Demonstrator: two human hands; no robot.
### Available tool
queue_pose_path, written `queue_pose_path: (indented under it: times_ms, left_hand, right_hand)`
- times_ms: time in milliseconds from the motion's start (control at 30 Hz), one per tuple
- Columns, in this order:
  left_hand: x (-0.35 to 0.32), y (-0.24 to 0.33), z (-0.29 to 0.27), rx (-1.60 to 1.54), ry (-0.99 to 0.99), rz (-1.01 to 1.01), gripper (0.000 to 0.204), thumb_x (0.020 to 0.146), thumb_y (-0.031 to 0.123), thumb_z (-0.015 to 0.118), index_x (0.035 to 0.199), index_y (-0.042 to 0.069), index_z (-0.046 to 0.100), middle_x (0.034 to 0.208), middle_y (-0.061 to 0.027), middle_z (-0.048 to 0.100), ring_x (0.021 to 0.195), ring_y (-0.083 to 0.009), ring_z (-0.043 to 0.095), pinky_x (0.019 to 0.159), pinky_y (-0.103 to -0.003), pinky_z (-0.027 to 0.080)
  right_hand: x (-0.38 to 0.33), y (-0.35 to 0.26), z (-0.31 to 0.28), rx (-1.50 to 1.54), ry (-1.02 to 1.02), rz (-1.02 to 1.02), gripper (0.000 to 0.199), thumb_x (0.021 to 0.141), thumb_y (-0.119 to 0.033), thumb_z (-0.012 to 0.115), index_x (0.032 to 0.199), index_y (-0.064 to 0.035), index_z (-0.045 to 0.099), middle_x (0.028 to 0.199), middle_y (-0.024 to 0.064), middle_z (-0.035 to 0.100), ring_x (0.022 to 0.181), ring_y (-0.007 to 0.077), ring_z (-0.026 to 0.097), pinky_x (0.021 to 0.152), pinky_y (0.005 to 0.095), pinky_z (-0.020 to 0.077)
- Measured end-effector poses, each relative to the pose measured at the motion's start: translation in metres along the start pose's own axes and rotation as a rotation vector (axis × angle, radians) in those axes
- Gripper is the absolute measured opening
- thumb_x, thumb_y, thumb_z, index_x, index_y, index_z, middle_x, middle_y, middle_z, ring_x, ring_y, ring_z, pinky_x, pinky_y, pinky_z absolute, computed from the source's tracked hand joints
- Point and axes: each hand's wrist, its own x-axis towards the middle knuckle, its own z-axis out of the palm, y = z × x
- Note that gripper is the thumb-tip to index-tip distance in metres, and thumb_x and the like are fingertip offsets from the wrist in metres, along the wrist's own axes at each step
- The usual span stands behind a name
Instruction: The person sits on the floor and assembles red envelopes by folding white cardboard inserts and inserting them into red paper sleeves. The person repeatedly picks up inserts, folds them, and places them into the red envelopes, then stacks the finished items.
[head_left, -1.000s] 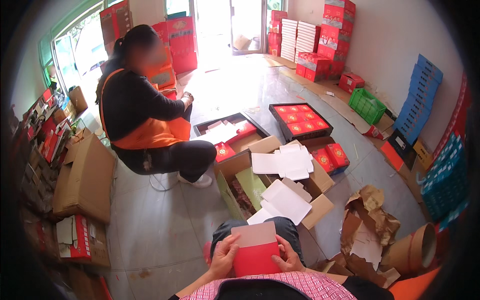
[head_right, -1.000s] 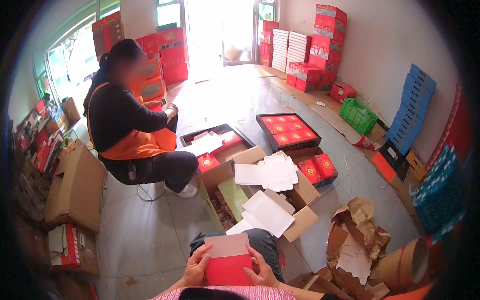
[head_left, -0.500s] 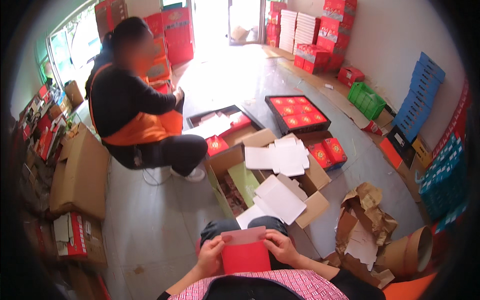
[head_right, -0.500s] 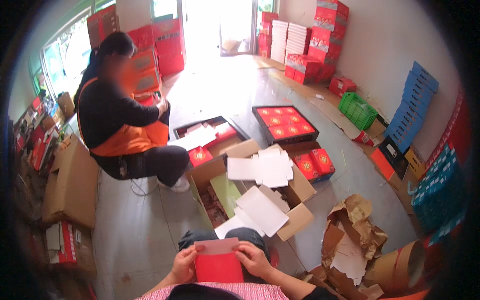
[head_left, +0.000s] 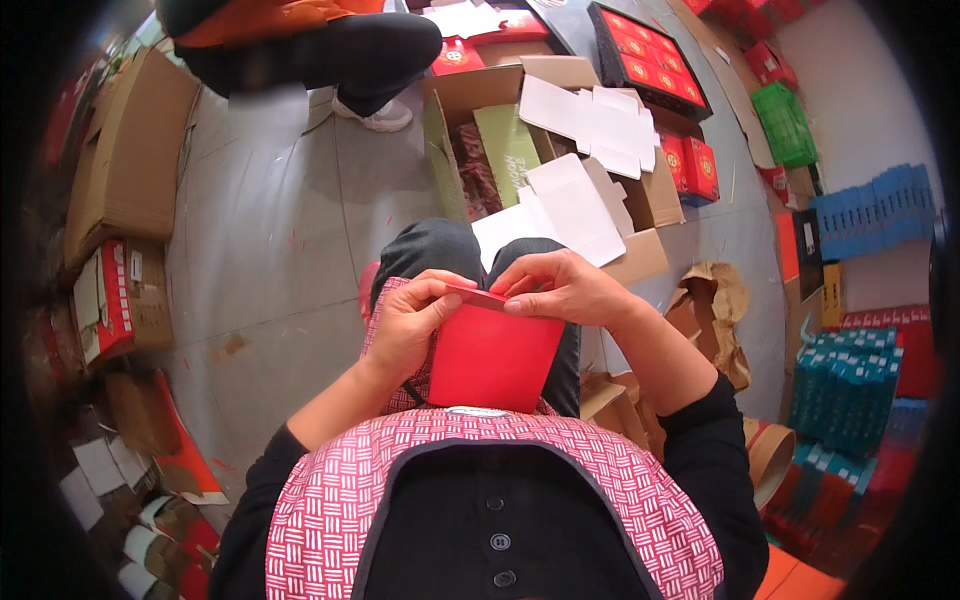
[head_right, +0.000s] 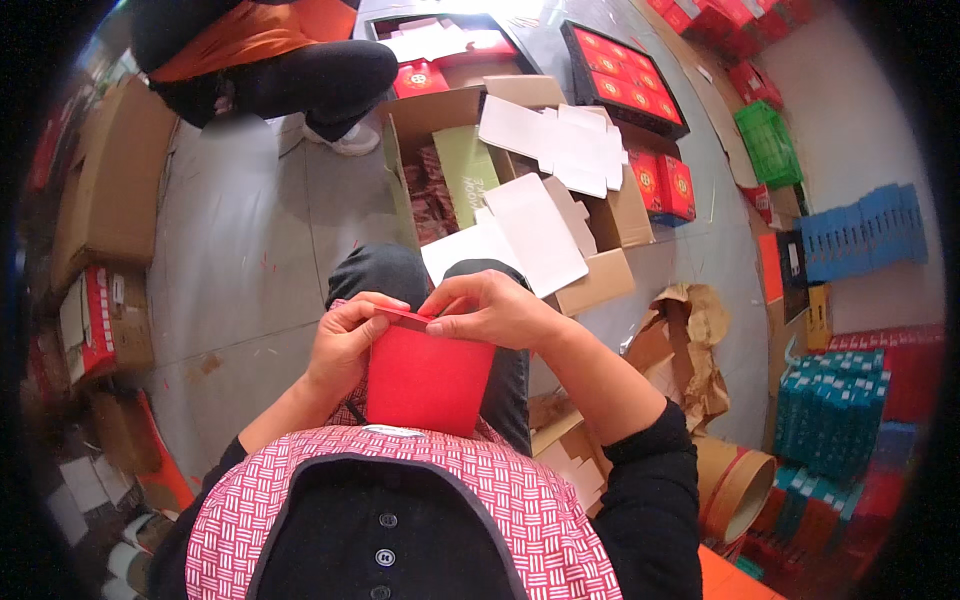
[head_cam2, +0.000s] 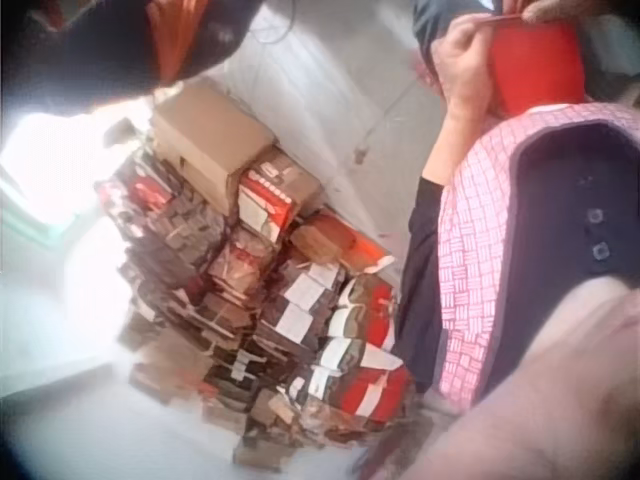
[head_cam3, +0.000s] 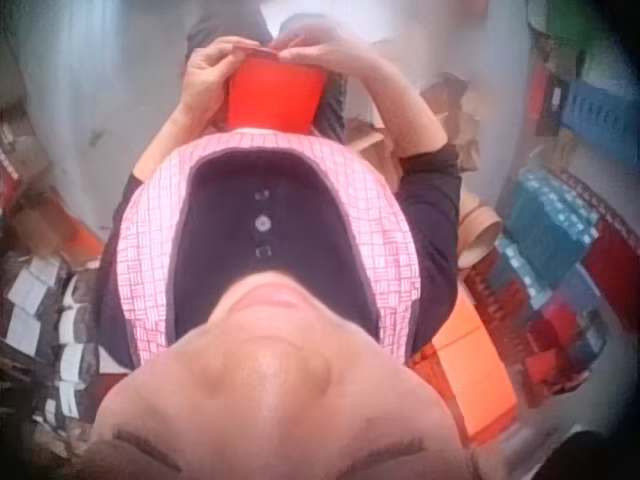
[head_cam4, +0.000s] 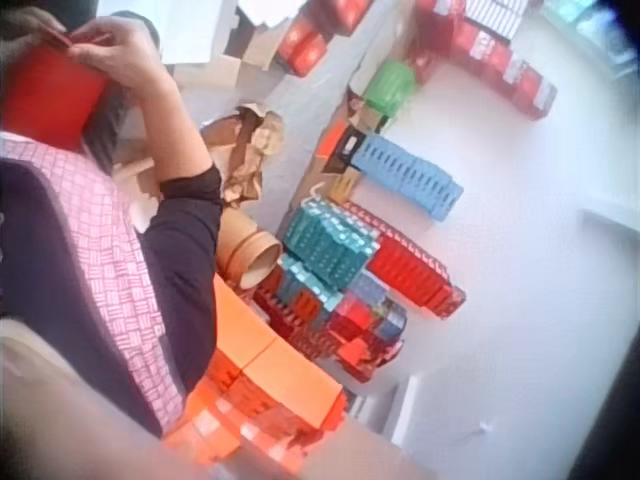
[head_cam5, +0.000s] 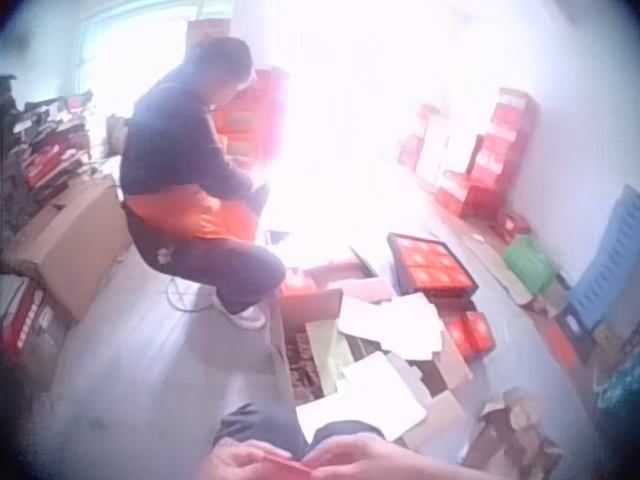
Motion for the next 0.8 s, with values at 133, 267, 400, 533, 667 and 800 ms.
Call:
queue_pose_path:
  times_ms: [133,267,400,533,667,800]
  left_hand:
    - [-0.003,-0.004,-0.006,-0.061,-0.025,0.035,0.012,0.091,0.005,0.054,0.101,-0.001,0.057,0.112,-0.0075,0.056,0.102,-0.014,0.054,0.092,-0.028,0.043]
    - [-0.008,-0.008,-0.006,-0.35,0.029,0.059,0.018,0.091,0.006,0.054,0.108,0.003,0.048,0.12,-0.0109,0.052,0.109,-0.0181,0.051,0.098,-0.034,0.041]
    - [-0.009,-0.001,-0.002,-0.423,0.056,0.024,0.019,0.091,0.004,0.052,0.11,0.005,0.047,0.121,-0.0122,0.051,0.113,-0.0211,0.05,0.101,-0.035,0.038]
    - [-0.008,-0.002,-0.003,0.213,-0.012,0.202,0.023,0.087,0.0,0.056,0.109,0.006,0.05,0.122,-0.0115,0.048,0.116,-0.0209,0.047,0.102,-0.034,0.035]
    - [-0.007,-0.007,-0.01,0.601,-0.066,0.302,0.027,0.081,-0.002,0.063,0.105,0.006,0.054,0.122,-0.0103,0.045,0.117,-0.0196,0.044,0.101,-0.032,0.034]
    - [-0.006,-0.011,-0.012,0.469,-0.036,0.257,0.024,0.08,-0.001,0.065,0.101,0.005,0.055,0.122,-0.0098,0.044,0.117,-0.02,0.045,0.1,-0.032,0.035]
  right_hand:
    - [0.013,0.003,-0.001,0.162,-0.047,0.109,0.025,0.08,-0.014,0.071,0.102,-0.0035,0.067,0.084,0.0008,0.063,0.075,0.0069,0.055,0.067,0.0228,0.0457]
    - [0.018,0.004,0.012,0.137,0.003,0.057,0.031,0.081,-0.006,0.068,0.111,-0.0074,0.066,0.091,0.0031,0.066,0.081,0.0093,0.057,0.074,0.0238,0.0473]
    - [0.02,0.014,0.019,0.021,0.066,-0.096,0.031,0.081,0.0,0.064,0.111,-0.0077,0.067,0.1,0.0061,0.067,0.091,0.0126,0.06,0.084,0.0247,0.0471]
    - [0.022,0.016,0.021,0.113,0.102,-0.028,0.029,0.081,0.001,0.064,0.108,-0.0068,0.068,0.107,0.0089,0.067,0.097,0.014,0.061,0.089,0.0262,0.0466]
    - [0.025,0.018,0.018,0.08,0.059,-0.018,0.027,0.081,0.0,0.065,0.107,-0.0061,0.068,0.107,0.0099,0.066,0.098,0.0145,0.061,0.09,0.0259,0.0464]
    - [0.027,0.017,0.017,0.068,0.051,-0.007,0.026,0.08,0.001,0.065,0.105,-0.0051,0.068,0.107,0.0104,0.067,0.099,0.0149,0.061,0.09,0.0259,0.0463]
